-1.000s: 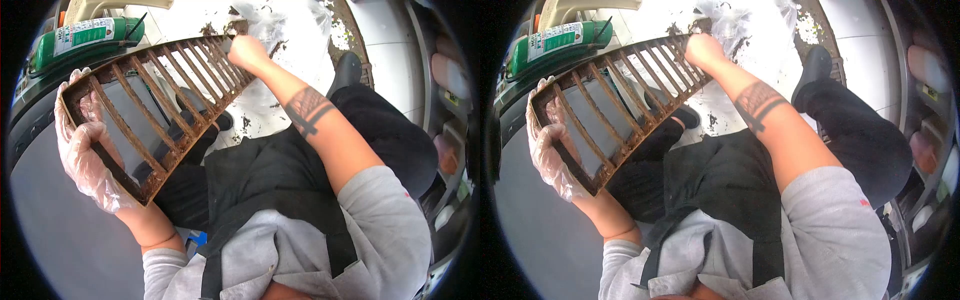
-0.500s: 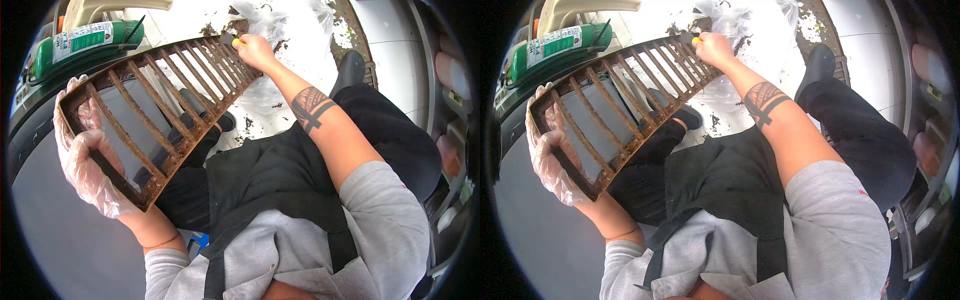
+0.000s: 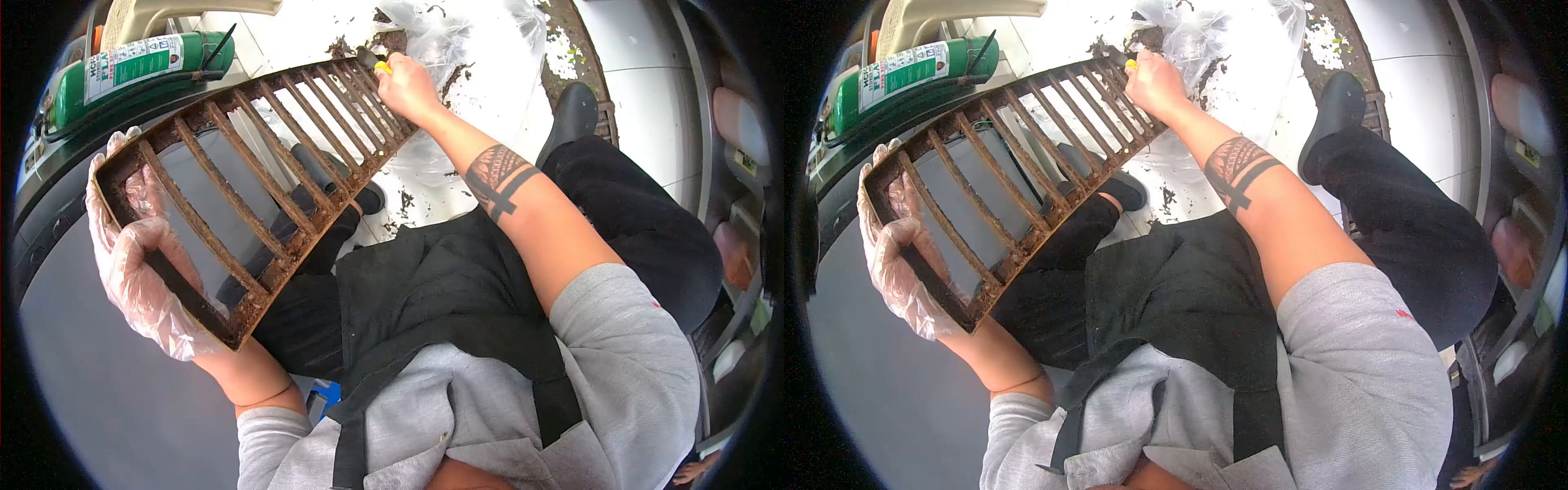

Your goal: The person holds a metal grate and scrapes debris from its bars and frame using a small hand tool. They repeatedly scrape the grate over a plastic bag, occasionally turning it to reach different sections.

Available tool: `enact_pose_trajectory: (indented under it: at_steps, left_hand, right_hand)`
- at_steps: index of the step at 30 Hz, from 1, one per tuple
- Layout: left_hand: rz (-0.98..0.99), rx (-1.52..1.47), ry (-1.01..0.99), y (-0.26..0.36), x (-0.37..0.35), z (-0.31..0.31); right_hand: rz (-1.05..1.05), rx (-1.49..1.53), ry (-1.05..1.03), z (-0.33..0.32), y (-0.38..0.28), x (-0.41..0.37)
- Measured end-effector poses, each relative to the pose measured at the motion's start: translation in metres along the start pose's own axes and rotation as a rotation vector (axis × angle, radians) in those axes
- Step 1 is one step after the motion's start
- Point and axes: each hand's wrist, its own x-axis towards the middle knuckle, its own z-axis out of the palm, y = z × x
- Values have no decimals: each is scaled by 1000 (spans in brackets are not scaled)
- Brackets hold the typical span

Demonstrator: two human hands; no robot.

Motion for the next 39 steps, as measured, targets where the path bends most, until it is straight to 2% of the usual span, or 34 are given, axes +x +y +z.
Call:
enact_pose_trajectory:
  at_steps: [6,10,16,22,24,34,39]
  left_hand:
    - [1,-57,0,1,-1,2]
    - [5,24,56,7,-10,10]
    - [48,54,-37,1,-8,0]
    - [58,-24,-63,0,-5,-2]
    - [24,-50,31,5,-7,7]
    - [34,-54,45,10,-11,15]
    - [55,39,79,13,-14,20]
  right_hand:
    - [31,47,-96,-5,2,5]
    - [66,74,-58,-4,-3,0]
    - [88,53,-90,0,-6,1]
    - [179,211,-119,5,1,1]
    - [194,247,-127,7,5,4]
    - [119,255,-188,-5,4,12]
    - [-45,124,-333,-41,-2,35]
